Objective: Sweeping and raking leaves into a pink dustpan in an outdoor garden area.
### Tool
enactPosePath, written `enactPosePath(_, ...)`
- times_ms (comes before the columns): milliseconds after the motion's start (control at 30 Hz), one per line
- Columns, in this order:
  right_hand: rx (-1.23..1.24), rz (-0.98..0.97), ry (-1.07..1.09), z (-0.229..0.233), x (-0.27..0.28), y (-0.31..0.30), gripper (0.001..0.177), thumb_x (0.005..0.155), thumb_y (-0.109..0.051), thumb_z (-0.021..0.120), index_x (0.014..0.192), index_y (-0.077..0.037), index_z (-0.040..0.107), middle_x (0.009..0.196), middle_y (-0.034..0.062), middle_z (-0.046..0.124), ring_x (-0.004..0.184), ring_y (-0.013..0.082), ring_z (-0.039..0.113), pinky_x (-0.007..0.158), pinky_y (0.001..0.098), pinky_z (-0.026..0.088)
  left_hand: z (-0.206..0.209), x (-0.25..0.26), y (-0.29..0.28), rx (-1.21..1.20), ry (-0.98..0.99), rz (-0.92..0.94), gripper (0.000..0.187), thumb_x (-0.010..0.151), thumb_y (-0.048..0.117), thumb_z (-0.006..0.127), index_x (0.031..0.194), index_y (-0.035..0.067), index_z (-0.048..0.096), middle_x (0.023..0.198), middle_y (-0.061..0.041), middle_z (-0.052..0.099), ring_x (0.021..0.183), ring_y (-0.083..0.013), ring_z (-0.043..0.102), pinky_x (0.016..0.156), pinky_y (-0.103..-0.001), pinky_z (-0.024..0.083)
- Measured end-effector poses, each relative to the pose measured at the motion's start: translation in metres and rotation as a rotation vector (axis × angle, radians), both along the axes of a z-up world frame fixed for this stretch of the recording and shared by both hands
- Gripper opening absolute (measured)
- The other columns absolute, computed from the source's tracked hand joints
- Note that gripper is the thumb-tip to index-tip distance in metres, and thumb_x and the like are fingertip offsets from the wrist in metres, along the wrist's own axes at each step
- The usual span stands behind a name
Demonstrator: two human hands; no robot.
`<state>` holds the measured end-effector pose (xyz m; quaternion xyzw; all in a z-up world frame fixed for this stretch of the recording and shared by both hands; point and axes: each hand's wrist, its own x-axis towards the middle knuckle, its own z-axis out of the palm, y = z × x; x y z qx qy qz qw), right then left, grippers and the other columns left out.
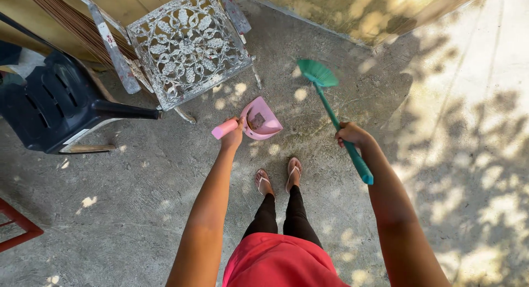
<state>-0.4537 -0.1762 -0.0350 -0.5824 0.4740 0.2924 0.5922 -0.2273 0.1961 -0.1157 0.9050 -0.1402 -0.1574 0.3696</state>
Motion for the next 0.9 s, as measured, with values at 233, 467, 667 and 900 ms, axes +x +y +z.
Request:
enactPosePath(233,0.232,0.295,0.039,0.083,-0.059,-0.058,0.078,0.089,0.001,0.062,0.160,-0.012,0.034,0.066,0.0067,0.059,0.048,0.0116,0.049,0.039,0.0255,0.041,0.001,0.008,0.001,-0.014,0.096,-0.061,0.049,0.105,0.046,0.057,0.088,0.001,0.064,0.087,-0.018,0.063,0.083,-0.0357,0.063,0.078,-0.047,0.048)
enactPosePath(467,0.058,0.063,0.061,0.112,-0.118,-0.109,0.055,0.095,-0.005,0.062,0.146,0.001,0.044,0.070,0.0080,0.058,0.051,0.0127,0.049,0.040,0.0274,0.038,0.011,-0.006,-0.032,-0.059,0.096,-0.087,0.051,0.104,0.049,0.059,0.088,0.001,0.066,0.088,-0.018,0.064,0.083,-0.0344,0.062,0.078,-0.045,0.047)
enactPosePath(667,-0.182,-0.060,0.084,0.067,-0.128,-0.168,0.026,0.098,-0.002,0.060,0.120,0.011,0.057,0.075,0.0140,0.061,0.056,0.0189,0.057,0.048,0.0327,0.049,0.001,-0.046,-0.090,-0.160,-0.016,-0.119,0.042,0.102,0.042,0.061,0.089,0.003,0.068,0.088,-0.017,0.063,0.083,-0.0339,0.062,0.077,-0.045,0.047)
enactPosePath(900,-0.274,-0.335,0.071,-0.017,-0.142,-0.186,0.035,0.089,0.006,0.067,0.122,0.007,0.055,0.074,0.0127,0.061,0.055,0.0165,0.056,0.049,0.0292,0.052,0.014,-0.093,-0.153,-0.065,0.074,-0.085,0.038,0.101,0.039,0.064,0.090,0.003,0.069,0.094,-0.018,0.064,0.082,-0.0354,0.064,0.076,-0.046,0.050)
